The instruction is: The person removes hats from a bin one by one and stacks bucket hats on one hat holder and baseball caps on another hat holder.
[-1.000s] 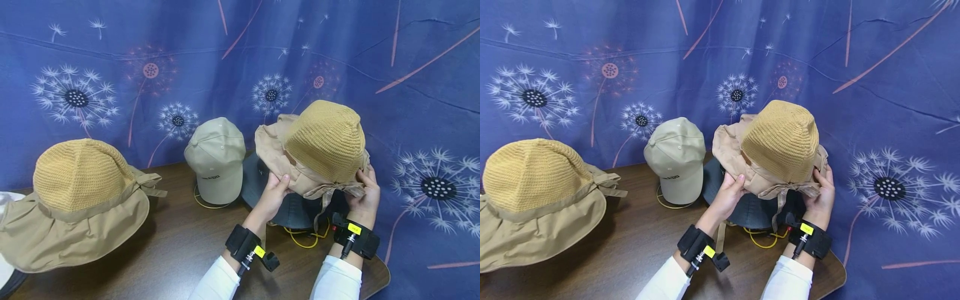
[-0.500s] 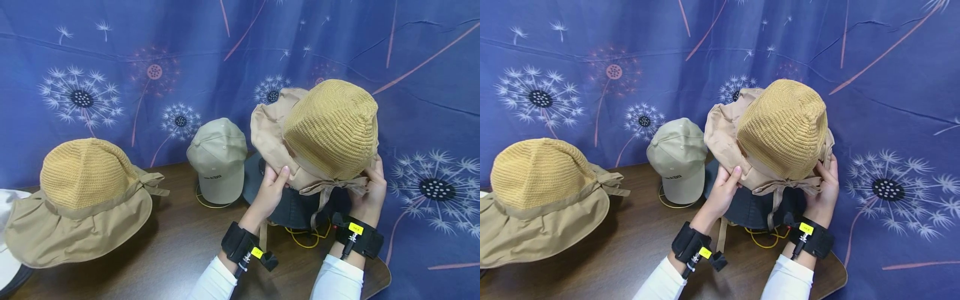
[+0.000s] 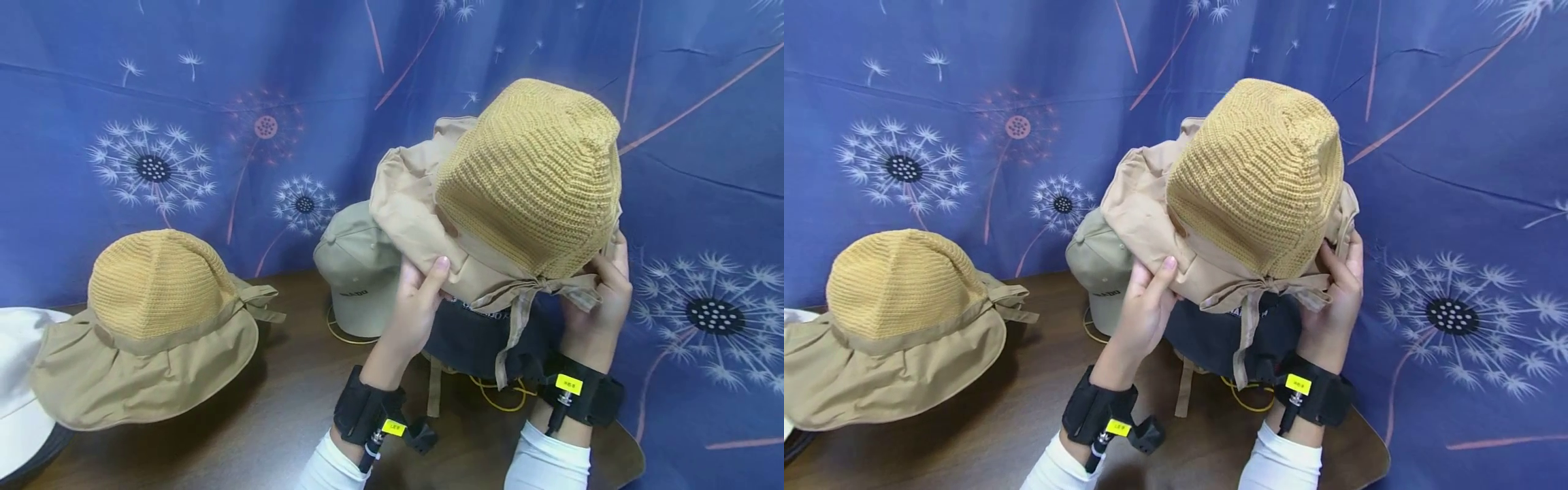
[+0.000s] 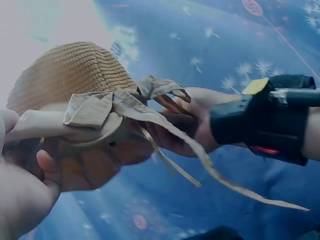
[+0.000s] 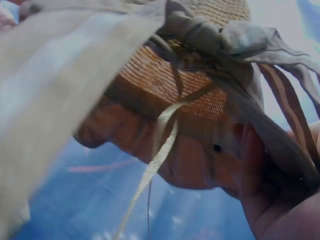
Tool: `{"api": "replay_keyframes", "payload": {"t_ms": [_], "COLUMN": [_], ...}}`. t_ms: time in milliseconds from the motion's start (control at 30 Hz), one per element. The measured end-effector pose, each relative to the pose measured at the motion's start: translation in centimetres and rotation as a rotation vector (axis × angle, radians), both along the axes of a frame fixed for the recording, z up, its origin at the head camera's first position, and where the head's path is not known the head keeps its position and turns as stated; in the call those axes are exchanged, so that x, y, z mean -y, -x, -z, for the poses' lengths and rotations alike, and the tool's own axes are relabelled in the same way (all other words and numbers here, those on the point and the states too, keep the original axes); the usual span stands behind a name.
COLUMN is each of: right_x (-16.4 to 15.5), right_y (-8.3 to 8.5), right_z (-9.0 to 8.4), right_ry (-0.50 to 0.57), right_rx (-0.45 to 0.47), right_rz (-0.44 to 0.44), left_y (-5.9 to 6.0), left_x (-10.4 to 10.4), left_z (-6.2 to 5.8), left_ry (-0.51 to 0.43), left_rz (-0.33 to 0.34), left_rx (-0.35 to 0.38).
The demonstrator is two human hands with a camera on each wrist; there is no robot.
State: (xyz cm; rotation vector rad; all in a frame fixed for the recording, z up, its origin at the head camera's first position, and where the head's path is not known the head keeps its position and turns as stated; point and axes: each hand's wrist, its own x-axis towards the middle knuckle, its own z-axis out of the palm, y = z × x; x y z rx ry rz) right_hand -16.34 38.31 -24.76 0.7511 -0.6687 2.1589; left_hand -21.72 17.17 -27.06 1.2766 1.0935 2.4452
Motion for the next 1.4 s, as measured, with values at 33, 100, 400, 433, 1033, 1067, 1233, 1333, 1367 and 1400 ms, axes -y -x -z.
{"api": "replay_keyframes", "payload": {"t_ms": [33,100,400,433,1033,1067,1233,1333,1367,1400], "right_x": [0.5,1.3,5.1,5.5,9.8,9.8,10.0,10.3,10.4,10.6], "right_y": [0.1,0.3,0.9,1.0,2.0,2.0,3.3,4.4,4.8,5.1], "right_z": [-0.2,-0.5,-1.8,-1.9,-2.0,-1.9,-1.5,-1.3,-1.3,-1.2], "right_ry": [-0.009,-0.024,-0.117,-0.109,-0.082,-0.066,-0.077,-0.068,-0.064,-0.063], "right_rx": [0.001,0.015,-0.014,-0.038,-0.043,-0.019,0.02,0.022,0.03,0.051], "right_rz": [0.004,0.028,0.094,0.08,-0.335,-0.406,-0.574,-0.58,-0.569,-0.547], "left_y": [-0.1,-0.3,-1.1,-1.2,-1.3,-1.3,-0.8,-0.2,-0.1,0.1], "left_x": [0.5,1.4,6.0,6.4,12.6,13.1,15.7,17.5,18.0,18.5], "left_z": [-0.3,-0.7,-1.9,-1.9,-2.6,-2.5,-2.4,-2.2,-2.2,-2.1], "left_ry": [-0.002,-0.006,-0.055,-0.063,-0.245,-0.239,-0.233,-0.216,-0.2,-0.184], "left_rz": [-0.013,-0.037,-0.166,-0.183,-0.387,-0.412,-0.451,-0.407,-0.413,-0.413], "left_rx": [0.006,0.021,0.016,0.02,0.133,0.158,0.182,0.148,0.146,0.152]}}
